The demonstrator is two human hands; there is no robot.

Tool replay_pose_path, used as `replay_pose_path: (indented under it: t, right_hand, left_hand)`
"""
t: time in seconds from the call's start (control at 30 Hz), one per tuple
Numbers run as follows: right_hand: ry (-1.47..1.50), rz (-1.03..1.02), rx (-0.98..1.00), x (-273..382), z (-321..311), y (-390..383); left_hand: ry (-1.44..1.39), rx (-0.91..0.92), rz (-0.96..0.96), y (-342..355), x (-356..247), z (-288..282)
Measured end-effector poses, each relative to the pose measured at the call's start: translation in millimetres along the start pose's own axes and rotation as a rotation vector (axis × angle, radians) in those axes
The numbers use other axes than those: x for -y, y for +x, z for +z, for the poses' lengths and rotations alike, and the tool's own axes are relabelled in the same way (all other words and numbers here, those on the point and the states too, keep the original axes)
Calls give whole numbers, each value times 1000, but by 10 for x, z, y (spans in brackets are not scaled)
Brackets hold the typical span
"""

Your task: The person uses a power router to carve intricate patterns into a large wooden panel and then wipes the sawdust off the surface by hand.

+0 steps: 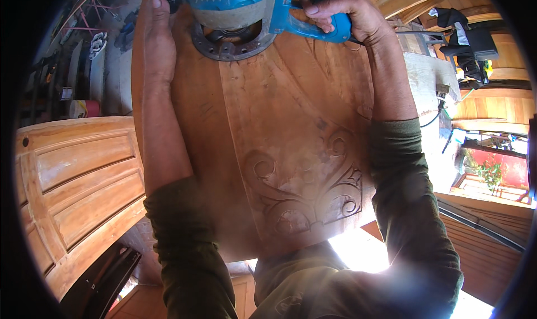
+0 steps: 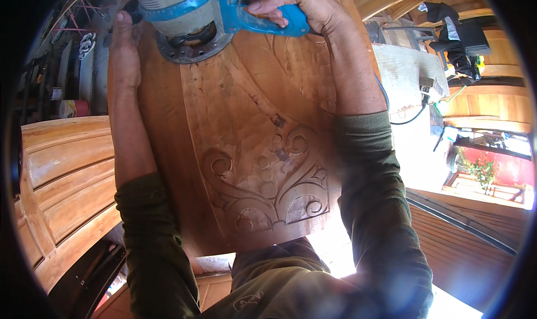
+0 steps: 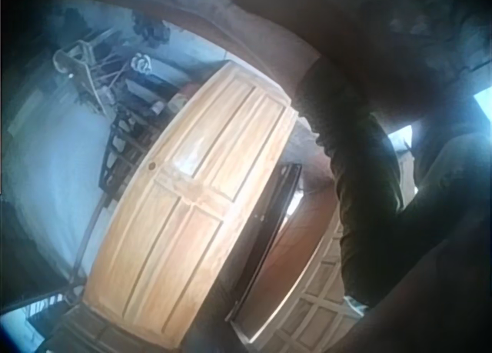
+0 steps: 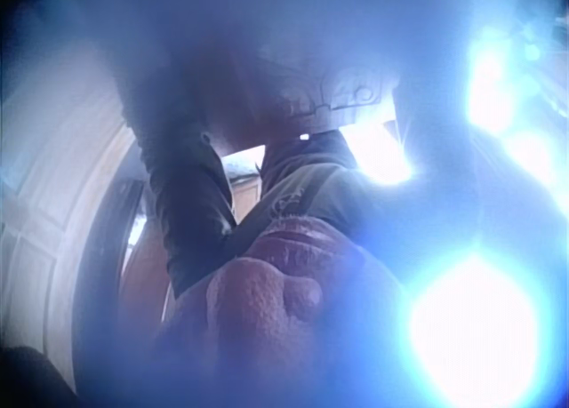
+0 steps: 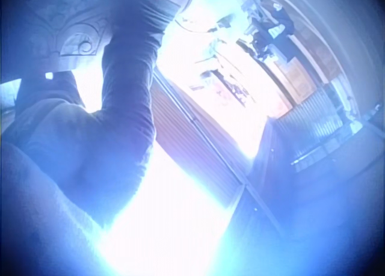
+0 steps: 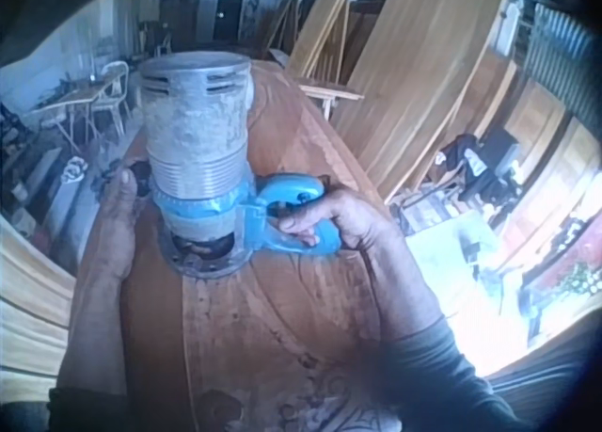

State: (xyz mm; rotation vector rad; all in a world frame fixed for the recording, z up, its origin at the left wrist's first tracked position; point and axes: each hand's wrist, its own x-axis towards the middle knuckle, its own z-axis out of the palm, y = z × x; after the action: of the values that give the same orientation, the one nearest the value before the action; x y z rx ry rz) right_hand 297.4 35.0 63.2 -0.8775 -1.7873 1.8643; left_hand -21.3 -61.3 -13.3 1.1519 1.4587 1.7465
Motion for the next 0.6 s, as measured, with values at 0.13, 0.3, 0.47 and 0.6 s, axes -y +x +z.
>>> replay_pose_path:
  t: [0.13, 0.3, 0.47, 0.6]
  right_hand:
    - [2, -35, 12, -1, 3, -4]
    - [52, -75, 35, 22, 24, -51]
    - [28, -14, -6, -2, 48, -46]
    - [53, 30, -41, 10, 109, -46]
  left_hand:
    - [51, -9, 59, 27, 53, -28]
    - [41, -27, 33, 35, 78, 51]
    - [-46, -112, -53, 103, 91, 32]
    - [-61, -147, -63, 150, 144, -13]
